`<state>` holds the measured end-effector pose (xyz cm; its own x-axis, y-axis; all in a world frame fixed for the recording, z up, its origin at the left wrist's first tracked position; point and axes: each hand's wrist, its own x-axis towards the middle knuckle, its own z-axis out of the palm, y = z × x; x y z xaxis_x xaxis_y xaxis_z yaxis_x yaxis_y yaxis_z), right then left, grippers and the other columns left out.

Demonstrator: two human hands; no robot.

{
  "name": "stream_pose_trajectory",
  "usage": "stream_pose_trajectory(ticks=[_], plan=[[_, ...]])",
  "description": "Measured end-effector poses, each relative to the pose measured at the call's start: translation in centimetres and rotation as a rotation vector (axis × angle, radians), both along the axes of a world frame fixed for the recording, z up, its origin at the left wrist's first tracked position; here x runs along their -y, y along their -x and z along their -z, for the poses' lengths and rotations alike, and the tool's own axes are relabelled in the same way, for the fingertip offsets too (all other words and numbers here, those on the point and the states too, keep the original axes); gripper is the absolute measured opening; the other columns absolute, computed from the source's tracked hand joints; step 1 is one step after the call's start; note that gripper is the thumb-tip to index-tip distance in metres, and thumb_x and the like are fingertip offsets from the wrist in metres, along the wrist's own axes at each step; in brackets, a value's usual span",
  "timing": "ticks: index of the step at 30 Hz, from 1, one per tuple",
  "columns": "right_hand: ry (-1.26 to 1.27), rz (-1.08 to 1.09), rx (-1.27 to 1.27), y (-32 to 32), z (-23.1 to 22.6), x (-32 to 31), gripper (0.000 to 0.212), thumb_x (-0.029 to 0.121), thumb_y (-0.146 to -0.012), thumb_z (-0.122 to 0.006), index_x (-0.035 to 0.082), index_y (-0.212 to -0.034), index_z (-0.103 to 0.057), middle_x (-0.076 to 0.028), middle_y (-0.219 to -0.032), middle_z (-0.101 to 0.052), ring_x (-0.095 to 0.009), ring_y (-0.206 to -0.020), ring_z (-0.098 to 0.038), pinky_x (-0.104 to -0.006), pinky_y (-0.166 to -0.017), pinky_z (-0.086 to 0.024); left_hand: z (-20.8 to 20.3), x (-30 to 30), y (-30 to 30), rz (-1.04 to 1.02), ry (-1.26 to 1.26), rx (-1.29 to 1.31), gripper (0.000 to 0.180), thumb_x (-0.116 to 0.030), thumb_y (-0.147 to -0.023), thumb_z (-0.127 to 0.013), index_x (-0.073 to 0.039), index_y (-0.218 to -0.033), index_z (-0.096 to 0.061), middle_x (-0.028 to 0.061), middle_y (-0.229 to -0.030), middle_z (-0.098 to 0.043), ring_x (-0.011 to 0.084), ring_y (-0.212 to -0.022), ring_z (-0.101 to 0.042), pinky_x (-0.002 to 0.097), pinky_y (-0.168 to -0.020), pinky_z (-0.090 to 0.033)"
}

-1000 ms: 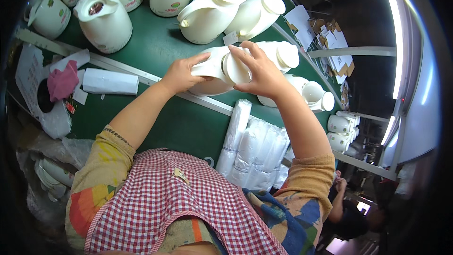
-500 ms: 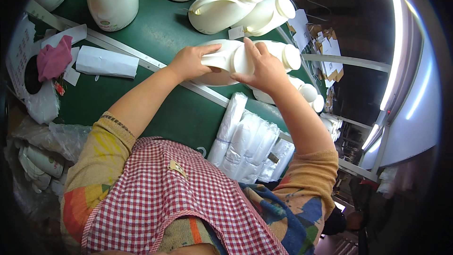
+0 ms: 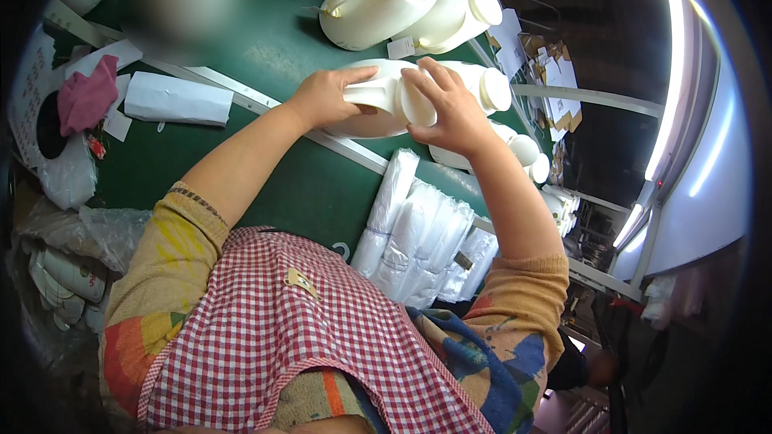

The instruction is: The person assembles white plastic pitchers by attaching lids and applying stickers. They handle each pitcher individually, place lids on, and affix small round stickers to the sides before setting them aside on the table.

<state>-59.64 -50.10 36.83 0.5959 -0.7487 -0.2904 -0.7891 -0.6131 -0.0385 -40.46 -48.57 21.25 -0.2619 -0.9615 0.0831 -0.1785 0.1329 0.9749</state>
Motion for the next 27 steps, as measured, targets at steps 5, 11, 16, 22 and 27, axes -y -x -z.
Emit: stream_pose_trajectory(ticks=[5,11,16,22,27], plan=[[0.101,0.142,-0.025,-1.1,1.3,-1.3,0.084,0.031,-0.068,-0.074,0.016,-0.142,-0.037,-0.017,-0.142,-0.038,-0.04,-0.126,-0.042,-0.0468,-0.103,-0.041,0.5,0.1,0.1,-0.005,0.018,0.026,0.063,-0.027,-0.067,-0.082,-0.018,-0.126,-0.061,0.0106,-0.118,-0.065,0.0285,-0.104,-0.064,0.0348,-0.092,-0.05],[0.044,0.042,0.03,0.3,1.2,-0.3,0.081,0.026,-0.065,-0.075,0.013,-0.138,-0.042,-0.016,-0.138,-0.042,-0.04,-0.123,-0.044,-0.0455,-0.102,-0.042,1.1,0.1,0.8,-0.007,0.062,0.02,0.064,-0.027,-0.066,-0.082,-0.018,-0.126,-0.061,0.0107,-0.117,-0.065,0.0286,-0.103,-0.064,0.0348,-0.091,-0.051],[0.041,-0.099,-0.036,0.6,0.4,0.5,0.084,0.032,-0.065,-0.078,0.013,-0.139,-0.041,-0.015,-0.14,-0.041,-0.038,-0.123,-0.044,-0.0458,-0.102,-0.041,1.4,0.3,0.8,-0.005,0.081,-0.009,0.064,-0.027,-0.066,-0.082,-0.017,-0.125,-0.061,0.0111,-0.116,-0.065,0.0283,-0.103,-0.064,0.0346,-0.09,-0.051],[0.225,0.215,-0.02,-0.7,3.3,-2.0,0.093,0.033,-0.067,-0.079,0.002,-0.141,-0.033,-0.025,-0.139,-0.037,-0.042,-0.124,-0.04,-0.0465,-0.102,-0.039,1.2,0.1,0.8,-0.031,0.099,-0.005,0.062,-0.028,-0.066,-0.082,-0.016,-0.123,-0.063,0.0115,-0.114,-0.066,0.0288,-0.101,-0.065,0.0348,-0.089,-0.051],[0.134,-0.024,0.186,1.8,3.5,0.0,0.089,0.027,-0.063,-0.077,0.004,-0.138,-0.036,-0.023,-0.132,-0.04,-0.043,-0.12,-0.041,-0.0483,-0.103,-0.035,1.3,0.2,0.9,-0.004,0.1,-0.024,0.062,-0.028,-0.066,-0.082,-0.017,-0.124,-0.062,0.012,-0.114,-0.066,0.029,-0.1,-0.065,0.0348,-0.089,-0.051]])
